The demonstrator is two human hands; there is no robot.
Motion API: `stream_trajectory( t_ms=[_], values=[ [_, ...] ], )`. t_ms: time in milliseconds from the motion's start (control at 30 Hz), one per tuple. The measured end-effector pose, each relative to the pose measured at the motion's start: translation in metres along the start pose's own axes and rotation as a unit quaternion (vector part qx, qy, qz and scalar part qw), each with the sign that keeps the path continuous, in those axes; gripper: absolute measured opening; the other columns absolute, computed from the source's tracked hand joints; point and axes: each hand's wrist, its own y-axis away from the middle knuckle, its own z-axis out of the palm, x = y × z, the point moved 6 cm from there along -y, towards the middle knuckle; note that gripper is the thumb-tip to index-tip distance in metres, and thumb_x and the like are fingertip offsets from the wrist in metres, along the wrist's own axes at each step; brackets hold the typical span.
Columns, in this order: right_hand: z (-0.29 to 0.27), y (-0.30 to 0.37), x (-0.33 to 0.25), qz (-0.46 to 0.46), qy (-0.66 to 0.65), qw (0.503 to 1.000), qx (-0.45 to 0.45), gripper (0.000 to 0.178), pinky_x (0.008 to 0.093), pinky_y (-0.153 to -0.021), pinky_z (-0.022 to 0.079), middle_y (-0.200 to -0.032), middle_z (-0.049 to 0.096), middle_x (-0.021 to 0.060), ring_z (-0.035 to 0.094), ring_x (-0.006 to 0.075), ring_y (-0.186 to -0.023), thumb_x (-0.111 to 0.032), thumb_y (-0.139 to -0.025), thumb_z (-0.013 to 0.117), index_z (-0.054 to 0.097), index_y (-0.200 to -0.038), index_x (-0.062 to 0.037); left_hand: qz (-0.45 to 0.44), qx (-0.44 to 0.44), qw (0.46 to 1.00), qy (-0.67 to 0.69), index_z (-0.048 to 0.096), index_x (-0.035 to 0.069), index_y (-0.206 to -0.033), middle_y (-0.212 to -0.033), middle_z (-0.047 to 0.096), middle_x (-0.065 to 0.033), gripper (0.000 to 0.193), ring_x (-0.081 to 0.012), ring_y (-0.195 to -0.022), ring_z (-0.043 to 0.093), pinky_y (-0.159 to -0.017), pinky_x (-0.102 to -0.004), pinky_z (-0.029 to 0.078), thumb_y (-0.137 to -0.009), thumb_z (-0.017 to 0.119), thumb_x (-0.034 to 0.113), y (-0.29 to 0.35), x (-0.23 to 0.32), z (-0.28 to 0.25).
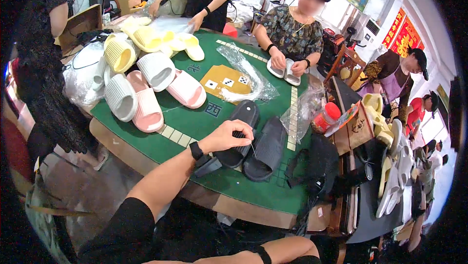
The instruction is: Assembling components of various slides and sandals at a production table.
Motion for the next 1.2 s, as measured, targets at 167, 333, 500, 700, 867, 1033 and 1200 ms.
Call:
stream_trajectory(
  t_ms=[167, 333, 500, 700, 867, 1033, 1200],
  values=[
    [0.021, 0.003, 0.021, 0.232, -0.405, 0.884, 0.017, 0.053, 0.0376, -0.108, 0.041, -0.150, 0.027, 0.0182, 0.041, 0.0300, -0.135, -0.017, -0.098, 0.059, 0.039, -0.145, -0.0039, -0.005, 0.002, 1.000, 0.001, 0.069, 0.006, -0.084, -0.096, 0.071, -0.0039, 0.009, -0.0235, -0.109, 0.060, -0.099, -0.0392, 0.044, -0.082, 0.075, 0.013, 0.001, 0.001, -0.001],
    [0.021, -0.004, 0.015, 0.117, -0.310, 0.943, -0.002, 0.057, 0.0364, -0.109, 0.039, -0.150, 0.028, 0.0182, 0.039, 0.0285, -0.136, -0.017, -0.098, 0.060, 0.035, -0.147, -0.0025, -0.007, -0.012, 1.000, -0.004, 0.069, 0.006, -0.085, -0.097, 0.070, -0.0045, 0.008, -0.0230, -0.109, 0.060, -0.099, -0.0386, 0.044, -0.082, 0.074, 0.012, 0.000, 0.004, 0.000],
    [0.017, 0.003, 0.010, 0.028, -0.184, 0.982, -0.017, 0.054, 0.0358, -0.107, 0.041, -0.150, 0.027, 0.0181, 0.044, 0.0287, -0.132, -0.016, -0.099, 0.059, 0.038, -0.146, -0.0021, -0.016, -0.010, 1.000, -0.002, 0.070, 0.005, -0.087, -0.099, 0.069, -0.0052, 0.008, -0.0228, -0.110, 0.060, -0.100, -0.0378, 0.043, -0.082, 0.073, 0.011, 0.000, 0.006, 0.000],
    [-0.006, 0.012, 0.000, -0.027, -0.069, 0.994, 0.076, 0.049, 0.0350, -0.098, 0.047, -0.145, 0.037, 0.0179, 0.057, 0.0223, -0.118, -0.006, -0.094, 0.064, 0.047, -0.140, -0.0034, -0.031, -0.007, 0.999, -0.004, 0.070, 0.005, -0.085, -0.099, 0.071, -0.0048, 0.007, -0.0221, -0.111, 0.060, -0.100, -0.0377, 0.043, -0.082, 0.074, 0.010, 0.001, 0.006, 0.001],
    [-0.074, 0.058, -0.021, 0.073, -0.195, 0.890, 0.407, 0.051, 0.0484, -0.087, 0.059, -0.134, 0.048, 0.0286, 0.060, 0.0414, -0.111, -0.013, -0.095, 0.061, 0.037, -0.139, -0.0047, -0.020, -0.004, 1.000, -0.002, 0.069, 0.005, -0.084, -0.098, 0.071, -0.0047, 0.006, -0.0229, -0.110, 0.060, -0.100, -0.0391, 0.043, -0.083, 0.073, 0.010, 0.000, 0.006, 0.000],
    [-0.091, 0.074, -0.112, -0.412, 0.120, 0.762, 0.485, 0.063, 0.0529, -0.095, 0.049, -0.149, 0.023, 0.0230, 0.041, 0.0341, -0.126, -0.024, -0.091, 0.057, 0.032, -0.144, -0.0023, 0.001, -0.001, 1.000, -0.028, 0.069, 0.003, -0.085, -0.095, 0.071, -0.0057, 0.010, -0.0226, -0.108, 0.061, -0.097, -0.0376, 0.046, -0.079, 0.074, 0.010, -0.002, 0.004, -0.002],
    [-0.064, 0.061, -0.153, -0.483, 0.263, 0.715, 0.431, 0.065, 0.0528, -0.096, 0.047, -0.153, 0.018, 0.0213, 0.038, 0.0324, -0.129, -0.026, -0.090, 0.056, 0.032, -0.145, -0.0025, -0.026, -0.004, 1.000, -0.011, 0.068, 0.003, -0.082, -0.095, 0.070, -0.0081, 0.007, -0.0257, -0.109, 0.060, -0.099, -0.0396, 0.044, -0.078, 0.071, 0.007, -0.004, 0.004, 0.000]
  ],
)
